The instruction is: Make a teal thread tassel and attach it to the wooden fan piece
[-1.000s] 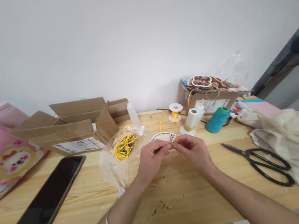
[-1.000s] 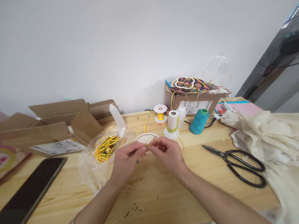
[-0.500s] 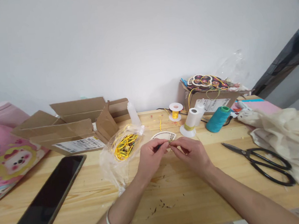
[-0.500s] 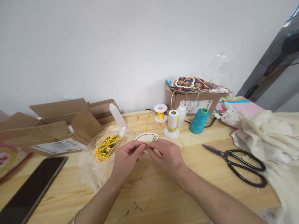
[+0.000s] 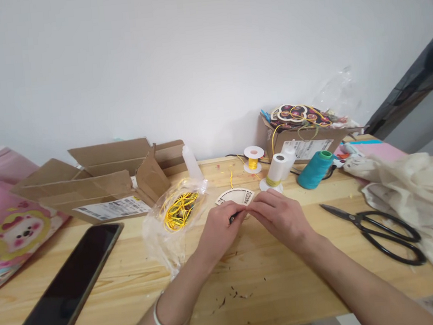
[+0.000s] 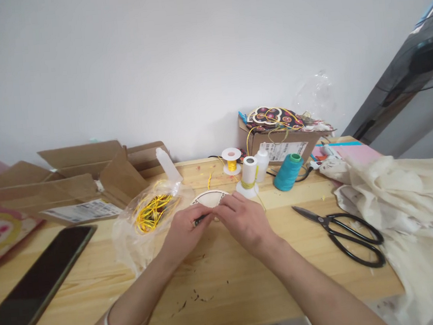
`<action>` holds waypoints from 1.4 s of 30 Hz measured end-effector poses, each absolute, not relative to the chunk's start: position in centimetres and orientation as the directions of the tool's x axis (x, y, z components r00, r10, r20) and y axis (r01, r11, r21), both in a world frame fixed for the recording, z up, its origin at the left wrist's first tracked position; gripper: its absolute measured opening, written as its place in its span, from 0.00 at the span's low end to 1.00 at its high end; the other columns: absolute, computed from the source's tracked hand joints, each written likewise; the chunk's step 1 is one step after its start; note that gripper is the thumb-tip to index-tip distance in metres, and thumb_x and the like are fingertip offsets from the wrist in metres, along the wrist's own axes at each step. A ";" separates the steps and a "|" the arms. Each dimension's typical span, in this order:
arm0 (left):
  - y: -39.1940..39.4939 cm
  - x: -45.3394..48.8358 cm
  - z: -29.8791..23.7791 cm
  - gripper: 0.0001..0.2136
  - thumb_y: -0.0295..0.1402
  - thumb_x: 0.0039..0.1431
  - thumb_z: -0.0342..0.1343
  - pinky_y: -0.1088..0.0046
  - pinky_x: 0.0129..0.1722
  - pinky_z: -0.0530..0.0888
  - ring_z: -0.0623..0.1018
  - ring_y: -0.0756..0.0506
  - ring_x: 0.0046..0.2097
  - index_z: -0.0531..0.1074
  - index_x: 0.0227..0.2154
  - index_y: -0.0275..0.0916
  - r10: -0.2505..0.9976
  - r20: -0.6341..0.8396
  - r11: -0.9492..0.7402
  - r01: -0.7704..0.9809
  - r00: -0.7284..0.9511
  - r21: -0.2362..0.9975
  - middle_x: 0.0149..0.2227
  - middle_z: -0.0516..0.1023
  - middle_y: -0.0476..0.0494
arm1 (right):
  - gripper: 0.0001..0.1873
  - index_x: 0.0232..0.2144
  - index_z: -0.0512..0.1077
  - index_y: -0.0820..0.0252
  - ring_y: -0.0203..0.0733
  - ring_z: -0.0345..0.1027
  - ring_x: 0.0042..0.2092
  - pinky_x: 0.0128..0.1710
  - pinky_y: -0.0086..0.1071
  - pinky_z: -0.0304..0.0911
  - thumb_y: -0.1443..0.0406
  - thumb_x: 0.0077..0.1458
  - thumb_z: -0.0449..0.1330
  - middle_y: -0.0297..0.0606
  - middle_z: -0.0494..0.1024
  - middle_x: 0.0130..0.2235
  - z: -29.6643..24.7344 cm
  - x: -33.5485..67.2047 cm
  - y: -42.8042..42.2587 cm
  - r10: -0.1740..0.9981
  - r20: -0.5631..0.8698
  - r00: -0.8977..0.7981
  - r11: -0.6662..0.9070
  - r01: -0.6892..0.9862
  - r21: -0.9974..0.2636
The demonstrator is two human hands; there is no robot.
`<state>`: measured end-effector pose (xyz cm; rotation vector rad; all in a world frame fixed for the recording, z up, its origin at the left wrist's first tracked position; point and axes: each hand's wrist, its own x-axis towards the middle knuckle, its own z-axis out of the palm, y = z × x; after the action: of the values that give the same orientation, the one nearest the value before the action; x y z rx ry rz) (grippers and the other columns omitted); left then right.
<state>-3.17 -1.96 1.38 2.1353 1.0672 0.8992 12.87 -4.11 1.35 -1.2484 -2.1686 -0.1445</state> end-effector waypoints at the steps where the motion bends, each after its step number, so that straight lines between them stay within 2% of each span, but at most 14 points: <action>1: -2.0 -3.2 1.4 0.09 0.32 0.54 0.48 0.75 0.34 0.67 0.72 0.50 0.33 0.74 0.31 0.39 0.829 0.305 -0.518 0.440 0.468 0.733 0.30 0.76 0.47 | 0.09 0.29 0.72 0.58 0.35 0.62 0.32 0.28 0.26 0.56 0.67 0.54 0.52 0.37 0.73 0.29 1.4 13.0 -4.0 0.764 0.553 -0.333 0.548 0.787 -0.284; 5: -1.9 -3.2 1.3 0.09 0.31 0.54 0.48 0.75 0.34 0.67 0.72 0.50 0.32 0.74 0.32 0.40 0.798 0.286 -0.540 0.418 0.530 0.731 0.30 0.75 0.47 | 0.07 0.27 0.72 0.59 0.33 0.63 0.30 0.28 0.26 0.57 0.65 0.51 0.55 0.36 0.73 0.28 1.5 13.6 -3.5 0.843 0.464 -0.273 0.518 0.647 -0.559; 8: -1.9 -3.2 1.2 0.09 0.31 0.54 0.48 0.76 0.34 0.67 0.72 0.50 0.32 0.74 0.31 0.40 0.800 0.289 -0.537 0.412 0.526 0.736 0.29 0.76 0.47 | 0.07 0.25 0.72 0.60 0.30 0.58 0.24 0.23 0.24 0.53 0.64 0.49 0.56 0.33 0.72 0.25 1.6 13.5 -3.4 0.907 0.366 -0.207 0.412 0.610 -0.677; 11: -2.0 -3.3 1.2 0.08 0.31 0.53 0.49 0.76 0.33 0.67 0.73 0.50 0.32 0.74 0.30 0.40 0.803 0.323 -0.547 0.404 0.501 0.733 0.29 0.76 0.48 | 0.06 0.24 0.72 0.61 0.29 0.53 0.21 0.19 0.24 0.50 0.64 0.48 0.56 0.31 0.71 0.22 1.5 12.9 -3.6 0.949 0.302 -0.094 0.297 0.591 -0.750; 14: -1.9 -3.3 1.2 0.07 0.31 0.53 0.49 0.76 0.33 0.67 0.73 0.50 0.32 0.73 0.29 0.40 0.798 0.357 -0.565 0.393 0.486 0.726 0.29 0.76 0.47 | 0.07 0.23 0.71 0.62 0.29 0.53 0.21 0.19 0.23 0.50 0.65 0.47 0.56 0.32 0.70 0.21 1.1 12.3 -3.8 0.960 0.277 -0.028 0.250 0.526 -0.813; 20: -1.9 -3.4 1.2 0.07 0.29 0.53 0.49 0.78 0.33 0.67 0.73 0.51 0.32 0.73 0.29 0.39 0.798 0.375 -0.571 0.392 0.472 0.721 0.29 0.76 0.48 | 0.07 0.24 0.69 0.63 0.29 0.54 0.21 0.19 0.23 0.51 0.64 0.47 0.55 0.33 0.69 0.21 0.7 11.8 -4.0 0.970 0.244 0.011 0.211 0.466 -0.859; 26: -2.0 -3.4 1.5 0.07 0.31 0.53 0.50 0.77 0.33 0.67 0.73 0.51 0.31 0.73 0.29 0.39 0.819 0.364 -0.542 0.391 0.442 0.744 0.28 0.76 0.48 | 0.10 0.23 0.68 0.64 0.30 0.57 0.23 0.21 0.24 0.55 0.61 0.46 0.56 0.33 0.68 0.22 1.4 11.9 -4.0 0.988 0.154 -0.006 0.150 0.259 -0.954; 28: -2.0 -3.4 1.5 0.07 0.32 0.52 0.51 0.77 0.33 0.67 0.72 0.51 0.31 0.73 0.28 0.39 0.841 0.346 -0.506 0.379 0.415 0.775 0.28 0.75 0.48 | 0.09 0.24 0.68 0.63 0.30 0.57 0.23 0.21 0.24 0.55 0.61 0.47 0.55 0.34 0.68 0.23 1.7 12.1 -4.0 0.981 0.195 -0.019 0.192 0.292 -0.937; 30: -2.0 -3.4 1.4 0.07 0.33 0.52 0.51 0.77 0.33 0.67 0.72 0.51 0.31 0.73 0.27 0.38 0.878 0.306 -0.436 0.348 0.369 0.830 0.27 0.75 0.48 | 0.08 0.24 0.68 0.63 0.30 0.55 0.23 0.21 0.24 0.54 0.63 0.49 0.55 0.33 0.68 0.23 1.8 12.4 -4.1 0.958 0.284 -0.040 0.276 0.392 -0.877; 33: -1.9 -3.2 1.1 0.08 0.35 0.49 0.53 0.78 0.28 0.66 0.70 0.52 0.27 0.74 0.28 0.37 0.951 0.156 -0.218 0.217 0.269 0.952 0.24 0.74 0.50 | 0.06 0.24 0.69 0.61 0.30 0.55 0.24 0.21 0.24 0.53 0.66 0.50 0.54 0.34 0.68 0.24 1.7 12.6 -4.2 0.903 0.412 -0.118 0.411 0.511 -0.755; 36: -1.9 -3.0 1.1 0.09 0.36 0.45 0.57 0.79 0.26 0.65 0.68 0.54 0.25 0.74 0.28 0.35 0.979 0.005 -0.014 0.042 0.204 0.999 0.21 0.72 0.50 | 0.05 0.24 0.68 0.61 0.32 0.60 0.28 0.24 0.24 0.56 0.68 0.50 0.54 0.35 0.70 0.26 1.2 12.5 -4.1 0.846 0.500 -0.185 0.508 0.564 -0.651; 39: -2.0 -2.8 1.3 0.08 0.34 0.45 0.57 0.79 0.28 0.66 0.68 0.54 0.25 0.74 0.26 0.34 0.977 -0.036 0.050 -0.060 0.210 0.997 0.21 0.72 0.50 | 0.05 0.25 0.69 0.60 0.33 0.63 0.30 0.28 0.25 0.58 0.69 0.51 0.53 0.36 0.71 0.27 0.8 12.4 -4.1 0.803 0.559 -0.207 0.549 0.621 -0.560; 42: -2.1 -2.7 1.5 0.08 0.34 0.45 0.57 0.79 0.29 0.66 0.68 0.54 0.26 0.74 0.25 0.33 0.972 -0.039 0.060 -0.086 0.230 0.995 0.21 0.72 0.50 | 0.07 0.26 0.70 0.60 0.34 0.64 0.31 0.29 0.25 0.59 0.69 0.51 0.53 0.36 0.72 0.28 0.7 12.3 -4.0 0.780 0.585 -0.221 0.557 0.672 -0.488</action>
<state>-2.69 -2.08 1.46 1.2062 0.9968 1.0463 12.30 -4.04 0.73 -1.1715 -1.9564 0.1636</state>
